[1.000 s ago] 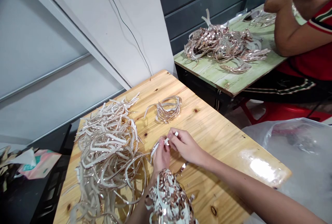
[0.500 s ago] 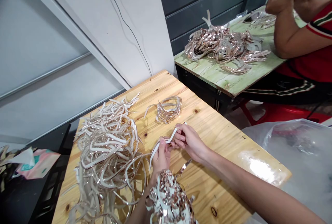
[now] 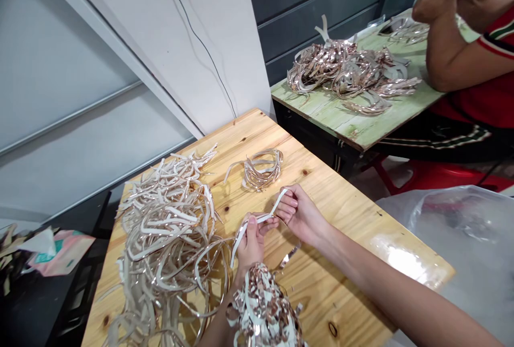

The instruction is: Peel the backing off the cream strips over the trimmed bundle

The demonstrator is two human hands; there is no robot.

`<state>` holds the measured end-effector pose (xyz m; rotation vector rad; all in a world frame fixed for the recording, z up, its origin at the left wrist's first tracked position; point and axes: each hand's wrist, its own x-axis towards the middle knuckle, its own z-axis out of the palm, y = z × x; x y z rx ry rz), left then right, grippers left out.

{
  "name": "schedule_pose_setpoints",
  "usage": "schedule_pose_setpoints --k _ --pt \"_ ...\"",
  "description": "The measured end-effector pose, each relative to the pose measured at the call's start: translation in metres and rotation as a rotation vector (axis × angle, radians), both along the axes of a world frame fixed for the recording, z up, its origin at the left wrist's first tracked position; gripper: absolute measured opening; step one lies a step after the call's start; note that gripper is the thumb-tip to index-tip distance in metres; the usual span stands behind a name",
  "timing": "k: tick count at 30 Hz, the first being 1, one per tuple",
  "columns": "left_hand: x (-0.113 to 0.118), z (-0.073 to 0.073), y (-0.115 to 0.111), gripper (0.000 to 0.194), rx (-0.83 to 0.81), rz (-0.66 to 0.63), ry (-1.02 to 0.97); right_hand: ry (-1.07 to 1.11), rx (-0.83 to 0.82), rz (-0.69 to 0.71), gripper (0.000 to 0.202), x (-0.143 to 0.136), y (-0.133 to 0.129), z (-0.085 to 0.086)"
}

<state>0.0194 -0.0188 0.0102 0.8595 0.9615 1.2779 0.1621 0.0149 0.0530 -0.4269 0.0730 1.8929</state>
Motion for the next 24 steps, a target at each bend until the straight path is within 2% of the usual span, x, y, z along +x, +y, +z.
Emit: schedule_pose_setpoints --k 5,9,11,13,15,18,22,24 --pt "0.0 -0.001 0.0 0.033 0.011 -0.016 0.013 0.107 -0.039 -0.072 0.036 0.003 0.003 -0.005" --pt "0.002 0.003 -0.001 0.032 -0.005 -0.001 0.063 0.171 -0.091 -0.246 0.036 0.007 0.005 -0.01" --pt "0.002 0.004 -0.001 0.031 -0.002 0.02 0.089 0.159 -0.128 -0.312 0.035 0.008 0.006 -0.01" --pt "0.002 0.003 -0.001 0.032 0.01 0.056 0.092 0.085 -0.117 -0.303 0.03 0.008 0.006 -0.008" --pt "0.0 0.002 0.0 0.035 0.027 0.094 0.079 -0.046 -0.043 -0.236 0.026 0.004 0.005 -0.004" --pt "-0.003 0.001 0.001 0.035 0.062 0.134 0.057 -0.365 0.141 -0.15 0.034 -0.003 0.001 0.0" --pt "-0.004 0.005 -0.001 0.033 0.1 0.168 0.052 -1.072 0.441 -0.167 0.039 -0.008 -0.006 -0.002" --pt "-0.005 0.008 -0.002 0.033 0.117 0.187 0.043 -1.392 0.558 -0.101 0.034 -0.006 -0.008 -0.005"
